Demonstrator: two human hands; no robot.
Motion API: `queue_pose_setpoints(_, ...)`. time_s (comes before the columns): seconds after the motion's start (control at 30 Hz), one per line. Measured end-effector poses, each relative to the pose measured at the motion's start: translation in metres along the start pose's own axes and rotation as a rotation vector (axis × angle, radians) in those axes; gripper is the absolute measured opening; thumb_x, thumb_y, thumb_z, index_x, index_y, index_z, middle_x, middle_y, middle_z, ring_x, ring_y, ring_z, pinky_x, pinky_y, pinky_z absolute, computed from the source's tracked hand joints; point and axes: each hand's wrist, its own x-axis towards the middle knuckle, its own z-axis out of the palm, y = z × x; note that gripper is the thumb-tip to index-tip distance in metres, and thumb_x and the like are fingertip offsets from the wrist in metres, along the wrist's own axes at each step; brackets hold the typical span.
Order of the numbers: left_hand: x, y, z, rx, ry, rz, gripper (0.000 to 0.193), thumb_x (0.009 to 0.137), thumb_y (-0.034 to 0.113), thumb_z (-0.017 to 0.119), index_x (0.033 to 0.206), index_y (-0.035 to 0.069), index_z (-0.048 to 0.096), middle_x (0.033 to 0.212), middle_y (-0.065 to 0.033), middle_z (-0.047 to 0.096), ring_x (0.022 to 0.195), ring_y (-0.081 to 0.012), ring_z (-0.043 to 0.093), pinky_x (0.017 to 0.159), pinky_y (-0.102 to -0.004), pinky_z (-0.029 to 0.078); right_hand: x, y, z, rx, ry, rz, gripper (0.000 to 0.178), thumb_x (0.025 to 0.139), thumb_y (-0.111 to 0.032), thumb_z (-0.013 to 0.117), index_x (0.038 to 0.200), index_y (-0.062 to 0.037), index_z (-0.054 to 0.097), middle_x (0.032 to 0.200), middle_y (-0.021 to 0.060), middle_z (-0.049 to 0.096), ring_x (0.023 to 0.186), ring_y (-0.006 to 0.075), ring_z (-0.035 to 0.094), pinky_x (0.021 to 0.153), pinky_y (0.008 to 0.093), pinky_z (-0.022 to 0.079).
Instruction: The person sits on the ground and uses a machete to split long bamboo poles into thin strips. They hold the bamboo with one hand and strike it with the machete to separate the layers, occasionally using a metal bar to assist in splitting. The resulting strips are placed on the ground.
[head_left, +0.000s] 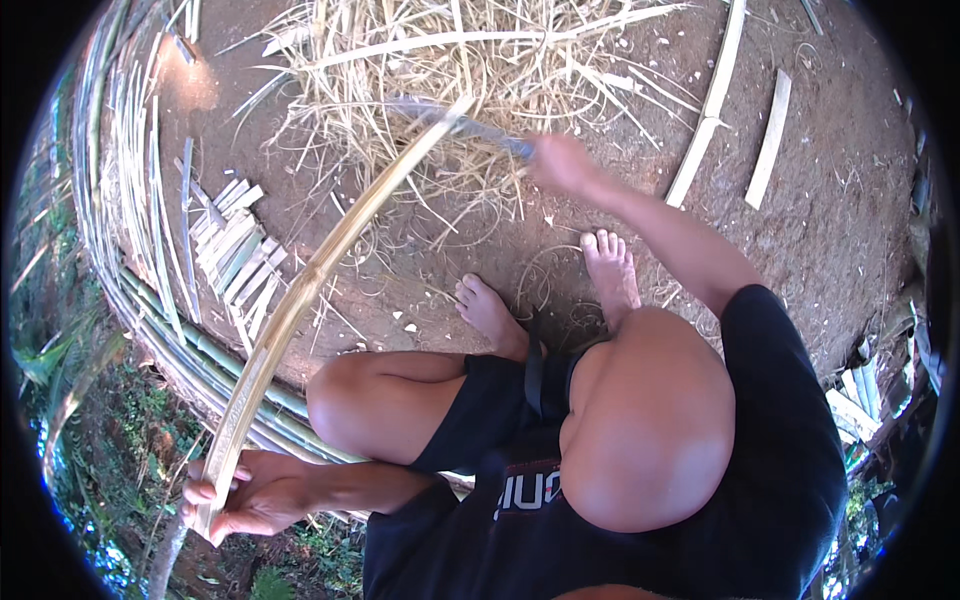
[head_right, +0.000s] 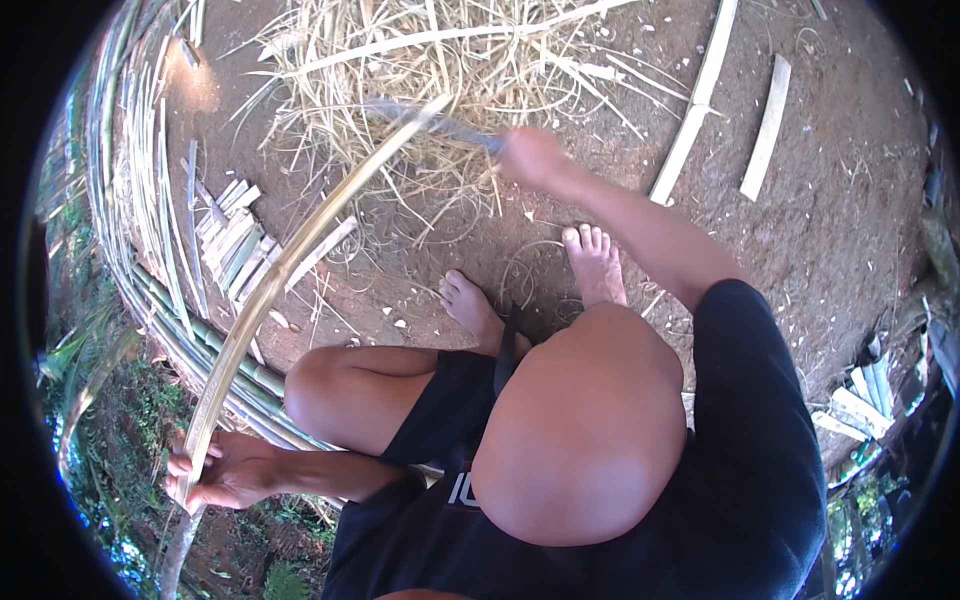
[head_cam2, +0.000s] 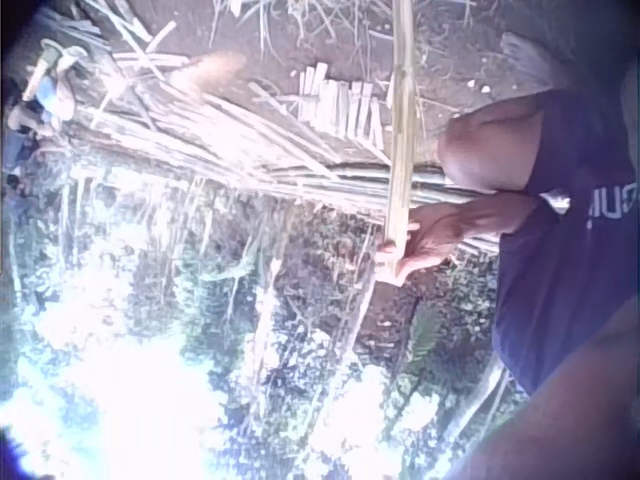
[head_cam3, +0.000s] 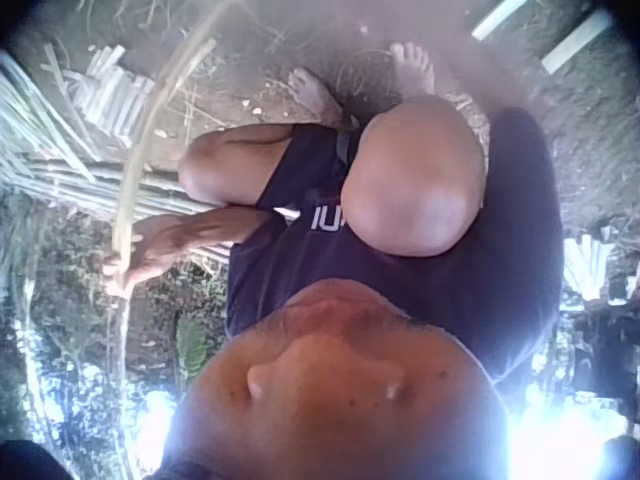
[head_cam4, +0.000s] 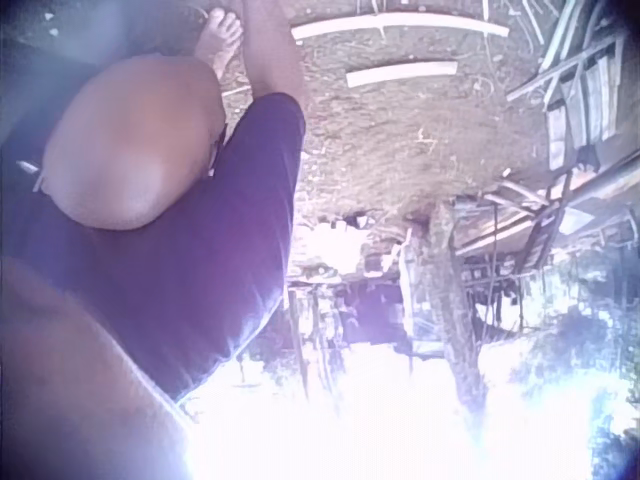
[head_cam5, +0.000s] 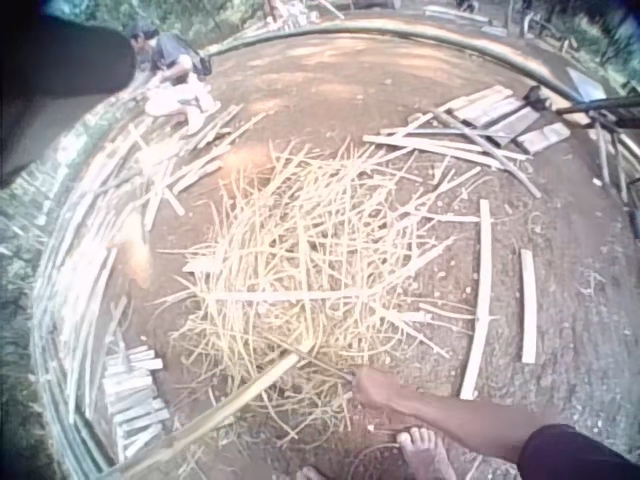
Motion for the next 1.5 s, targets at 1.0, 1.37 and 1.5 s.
queue_pose_setpoints(1.0, 0.003, -0.005, -0.004, 0.018, 0.121, -0.018, 0.027, 0.093, 0.035, 0.058, 0.097, 0.008, 0.052, 0.084, -0.0011, 0.049, 0.071, -0.0132, 0.044, 0.06, -0.0246, 0.038, -0.03, -0.05, -0.01, 0.136, -0.009, -0.183, 0.012, 0.08, 0.002, 0.053, 0.091, 0.0007, 0.058, 0.05, 0.0057, 0.047, 0.038, 0.0113, 0.045, 0.029, 0.0251, 0.035)
queue_pose_setpoints(1.37, -0.001, -0.004, -0.006, 0.007, 0.092, -0.036, 0.034, 0.094, 0.036, 0.056, 0.106, 0.004, 0.05, 0.087, -0.002, 0.05, 0.068, -0.0135, 0.043, 0.056, -0.0225, 0.036, 0.002, -0.054, -0.002, 0.28, 0.051, -0.124, 0.018, 0.079, -0.002, 0.055, 0.096, -0.0003, 0.06, 0.05, 0.0057, 0.049, 0.037, 0.0104, 0.044, 0.028, 0.0255, 0.032)
queue_pose_setpoints(1.5, -0.004, -0.01, 0.007, 0.067, 0.276, 0.003, 0.032, 0.095, 0.036, 0.055, 0.104, 0.006, 0.051, 0.087, -0.0023, 0.051, 0.067, -0.0134, 0.042, 0.056, -0.0228, 0.036, -0.005, -0.067, -0.029, 0.182, -0.111, 0.011, 0.018, 0.081, 0.0, 0.051, 0.097, -0.0005, 0.06, 0.05, 0.0063, 0.047, 0.038, 0.0094, 0.042, 0.027, 0.0249, 0.029)
